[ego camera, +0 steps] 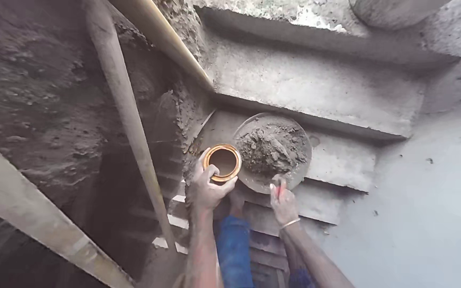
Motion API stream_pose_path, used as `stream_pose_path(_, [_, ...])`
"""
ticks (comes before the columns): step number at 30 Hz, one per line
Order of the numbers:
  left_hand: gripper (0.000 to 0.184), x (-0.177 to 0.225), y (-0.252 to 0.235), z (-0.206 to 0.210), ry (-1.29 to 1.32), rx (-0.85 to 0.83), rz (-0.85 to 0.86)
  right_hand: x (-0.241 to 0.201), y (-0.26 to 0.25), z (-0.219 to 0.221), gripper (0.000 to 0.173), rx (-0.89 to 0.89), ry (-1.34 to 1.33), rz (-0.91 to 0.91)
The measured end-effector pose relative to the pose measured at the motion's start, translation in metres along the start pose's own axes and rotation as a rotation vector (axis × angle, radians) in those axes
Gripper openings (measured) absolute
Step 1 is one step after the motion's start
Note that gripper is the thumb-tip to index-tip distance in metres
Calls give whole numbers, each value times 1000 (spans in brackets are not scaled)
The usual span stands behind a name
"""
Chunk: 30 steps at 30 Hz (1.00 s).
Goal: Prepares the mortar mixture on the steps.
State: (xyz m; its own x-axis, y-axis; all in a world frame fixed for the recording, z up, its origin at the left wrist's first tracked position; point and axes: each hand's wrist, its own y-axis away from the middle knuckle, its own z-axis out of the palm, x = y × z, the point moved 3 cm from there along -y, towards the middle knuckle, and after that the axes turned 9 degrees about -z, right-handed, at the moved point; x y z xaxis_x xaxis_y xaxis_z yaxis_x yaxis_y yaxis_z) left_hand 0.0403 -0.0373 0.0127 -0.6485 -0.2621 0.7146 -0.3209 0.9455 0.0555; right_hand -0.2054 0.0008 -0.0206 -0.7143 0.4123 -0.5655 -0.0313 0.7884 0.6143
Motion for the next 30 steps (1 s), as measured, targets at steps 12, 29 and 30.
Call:
stream_pose_path(12, [58,32,10,47,-22,-406,16,28,-55,-20,43,-573,444,131])
stream_pose_path(29, [52,56,11,88,155,-781,-309,28,-76,-160,49,-604,573,-33])
stream_pose_path(30, [52,56,12,89,153,-789,-308,28,-82,-178,48,-544,620,-56])
